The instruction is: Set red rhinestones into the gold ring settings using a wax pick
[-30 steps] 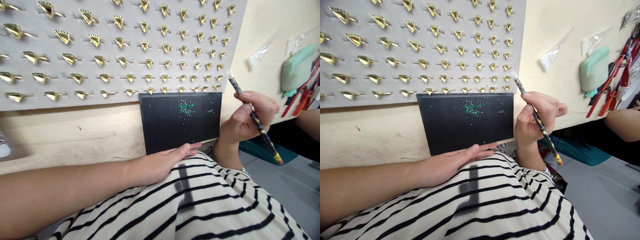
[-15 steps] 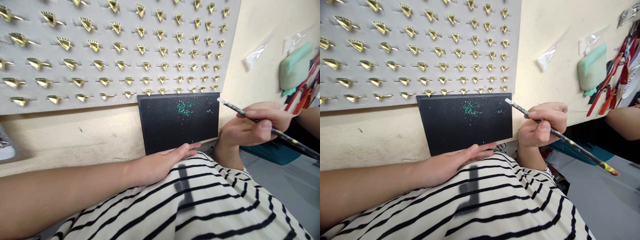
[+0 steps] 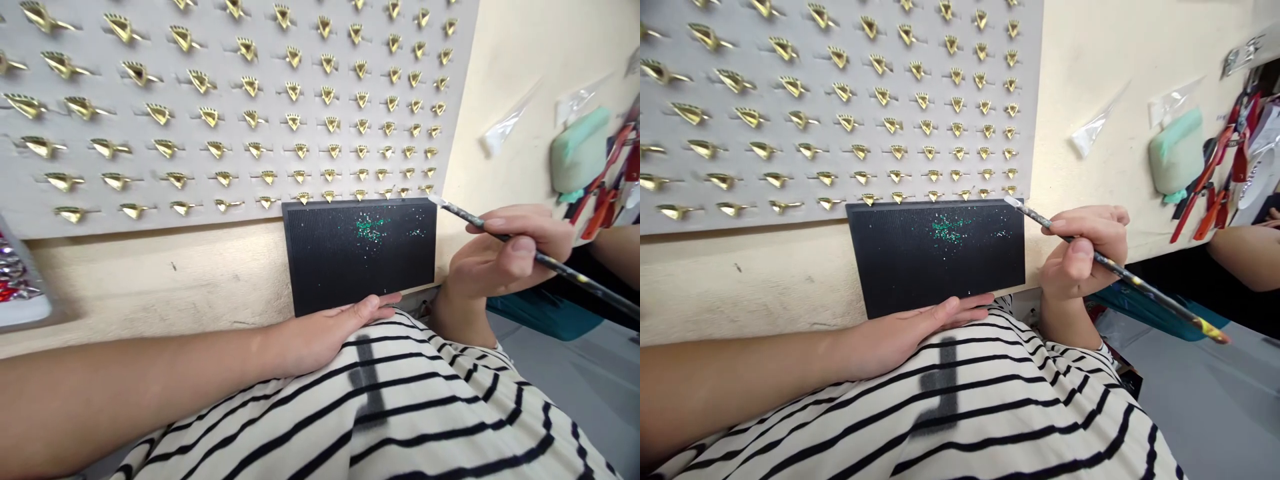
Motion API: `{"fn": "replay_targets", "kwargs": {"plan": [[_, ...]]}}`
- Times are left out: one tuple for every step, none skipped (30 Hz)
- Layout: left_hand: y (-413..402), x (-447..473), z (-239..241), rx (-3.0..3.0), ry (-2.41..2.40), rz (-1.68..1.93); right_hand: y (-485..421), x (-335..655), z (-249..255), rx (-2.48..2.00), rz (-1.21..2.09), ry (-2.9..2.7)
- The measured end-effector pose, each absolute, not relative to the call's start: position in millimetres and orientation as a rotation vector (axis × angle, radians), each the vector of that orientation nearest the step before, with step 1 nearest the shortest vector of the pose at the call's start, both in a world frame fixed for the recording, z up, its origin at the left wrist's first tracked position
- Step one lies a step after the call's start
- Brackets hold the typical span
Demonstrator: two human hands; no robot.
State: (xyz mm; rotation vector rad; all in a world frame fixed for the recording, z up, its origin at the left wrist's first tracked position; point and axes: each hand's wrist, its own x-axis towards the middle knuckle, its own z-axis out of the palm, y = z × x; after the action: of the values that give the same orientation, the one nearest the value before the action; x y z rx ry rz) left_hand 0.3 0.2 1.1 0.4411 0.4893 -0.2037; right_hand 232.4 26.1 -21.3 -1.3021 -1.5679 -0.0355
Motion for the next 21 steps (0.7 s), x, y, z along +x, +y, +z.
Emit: {"fn": "replay_targets", "kwargs": {"plan": [[0.9, 0.2, 1.6, 0.425, 0.486, -0.204, 29.3, 231.0, -18.4, -1.310, -0.030, -1.552], [1.3, 0.1, 2.0, 0.403, 0.485, -0.204, 32.8, 229.6, -15.1, -1.321, -0.021, -1.537], [1.1, 0.1, 2.2, 0.381, 0.486, -0.203, 36.4, 228.1, -11.5, -1.332, -0.010, -1.521], [0.4, 0.1, 2.0, 0.361, 0.487, -0.198, 39.9, 226.7, -7.6, -1.341, 0.008, -1.514], [-0.9, 0.0, 1.3, 0.352, 0.486, -0.191, 43.0, 225.6, -3.5, -1.354, 0.035, -1.518], [-2.6, -0.1, 0.1, 0.354, 0.484, -0.182, 45.8, 224.6, 0.5, -1.372, 0.066, -1.534], [-4.4, 0.0, -1.6, 0.357, 0.479, -0.175, 48.1, 223.8, 4.3, -1.390, 0.096, -1.561], [-6.2, 0.1, -3.4, 0.375, 0.467, -0.166, 49.8, 223.2, 7.4, -1.411, 0.129, -1.593], [-7.6, 0.4, -5.1, 0.395, 0.466, -0.156, 51.1, 222.7, 9.8, -1.429, 0.161, -1.627], [-8.5, 0.8, -6.6, 0.416, 0.473, -0.160, 51.9, 222.4, 11.1, -1.438, 0.188, -1.664], [-8.8, 1.4, -7.5, 0.438, 0.485, -0.173, 52.3, 222.2, 11.5, -1.438, 0.206, -1.703], [-8.6, 1.9, -7.9, 0.450, 0.498, -0.190, 52.4, 222.2, 10.8, -1.427, 0.215, -1.741], [-8.1, 2.5, -7.8, 0.456, 0.506, -0.206, 52.4, 222.3, 9.3, -1.417, 0.217, -1.776], [-7.6, 2.8, -7.3, 0.457, 0.509, -0.216, 52.2, 222.5, 7.3, -1.411, 0.215, -1.801], [-7.2, 3.0, -6.8, 0.455, 0.507, -0.216, 52.0, 222.7, 4.9, -1.406, 0.205, -1.810], [-7.1, 3.1, -6.3, 0.454, 0.502, -0.208, 52.0, 222.7, 2.5, -1.409, 0.200, -1.809], [-7.4, 3.1, -6.1, 0.454, 0.496, -0.196, 52.1, 222.6, 0.1, -1.407, 0.193, -1.795], [-8.0, 3.0, -6.2, 0.457, 0.487, -0.182, 52.5, 222.2, -2.1, -1.403, 0.190, -1.774], [-8.9, 3.0, -6.7, 0.459, 0.477, -0.169, 53.1, 221.4, -4.0, -1.396, 0.191, -1.751], [-9.8, 3.2, -7.5, 0.460, 0.465, -0.157, 53.9, 220.4, -5.7, -1.385, 0.195, -1.727], [-10.6, 3.6, -8.5, 0.458, 0.453, -0.146, 54.8, 219.1, -7.2, -1.378, 0.198, -1.703]]}}
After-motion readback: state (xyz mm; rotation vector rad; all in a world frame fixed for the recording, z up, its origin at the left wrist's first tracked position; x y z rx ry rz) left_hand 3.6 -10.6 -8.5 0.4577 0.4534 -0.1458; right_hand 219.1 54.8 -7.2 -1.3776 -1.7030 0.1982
